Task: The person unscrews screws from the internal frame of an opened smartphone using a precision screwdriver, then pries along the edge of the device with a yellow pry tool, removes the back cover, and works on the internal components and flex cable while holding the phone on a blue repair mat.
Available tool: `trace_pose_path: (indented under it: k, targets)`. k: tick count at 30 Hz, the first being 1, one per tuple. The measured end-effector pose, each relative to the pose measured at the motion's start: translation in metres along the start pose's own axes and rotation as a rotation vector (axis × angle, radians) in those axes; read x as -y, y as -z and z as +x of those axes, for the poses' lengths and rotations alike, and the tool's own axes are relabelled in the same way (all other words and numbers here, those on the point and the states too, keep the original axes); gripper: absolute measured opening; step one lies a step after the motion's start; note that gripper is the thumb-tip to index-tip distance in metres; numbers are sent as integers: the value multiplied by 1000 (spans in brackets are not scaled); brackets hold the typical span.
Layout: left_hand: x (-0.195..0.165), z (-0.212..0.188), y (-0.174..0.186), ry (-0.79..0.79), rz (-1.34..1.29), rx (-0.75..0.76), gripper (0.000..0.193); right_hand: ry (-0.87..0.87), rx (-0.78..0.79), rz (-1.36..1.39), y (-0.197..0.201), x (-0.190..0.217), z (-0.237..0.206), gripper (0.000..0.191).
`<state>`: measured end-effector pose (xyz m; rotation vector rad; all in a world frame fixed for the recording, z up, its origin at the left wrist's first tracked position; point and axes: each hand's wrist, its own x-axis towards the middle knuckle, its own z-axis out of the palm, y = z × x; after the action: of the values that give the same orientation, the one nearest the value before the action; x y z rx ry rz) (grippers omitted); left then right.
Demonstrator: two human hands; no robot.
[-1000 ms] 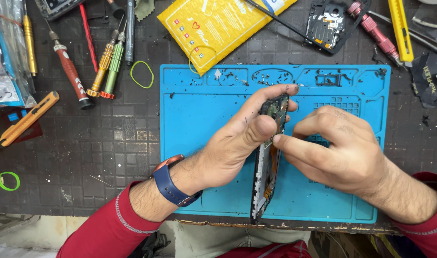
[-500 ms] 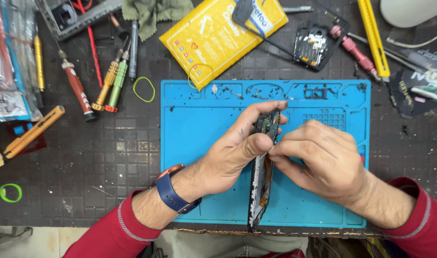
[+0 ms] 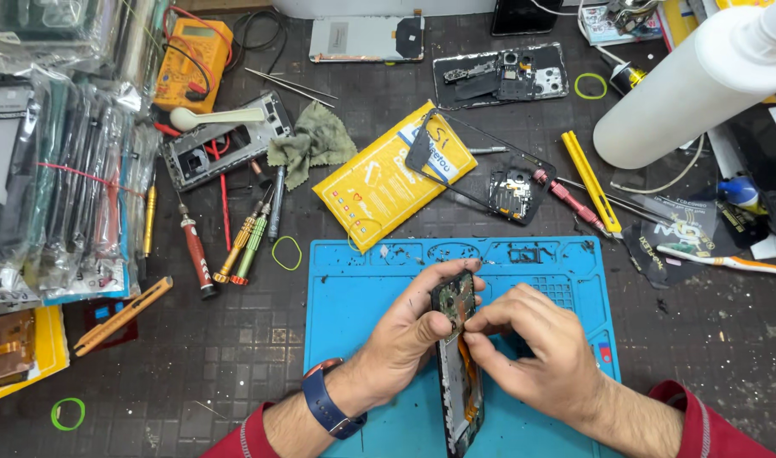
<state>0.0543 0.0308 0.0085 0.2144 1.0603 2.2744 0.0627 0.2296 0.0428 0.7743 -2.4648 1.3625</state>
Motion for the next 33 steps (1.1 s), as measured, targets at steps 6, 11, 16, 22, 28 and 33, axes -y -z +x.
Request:
trace_pose_path:
  k: [6, 11, 16, 22, 28, 33]
  targets:
    - [-7, 0, -5, -73, -47, 1, 104, -150, -48, 87, 3, 2, -11, 19]
    - [-8, -2, -4, -112, -122, 29, 114, -253, -113, 277, -2, 0, -24, 16]
    - [-3, -4, -3, -130, -120, -24, 112, -267, -101, 278, -2, -5, -24, 17]
    - [2, -1, -4, -139, -172, -42, 106, -250, -71, 226, 2, 2, -16, 14]
    - [5, -4, -2, -135, -140, -73, 107, -249, -24, 150, -1, 9, -9, 16]
    - [6, -5, -1, -135, -152, -63, 104, -255, -7, 157, 0, 11, -6, 17]
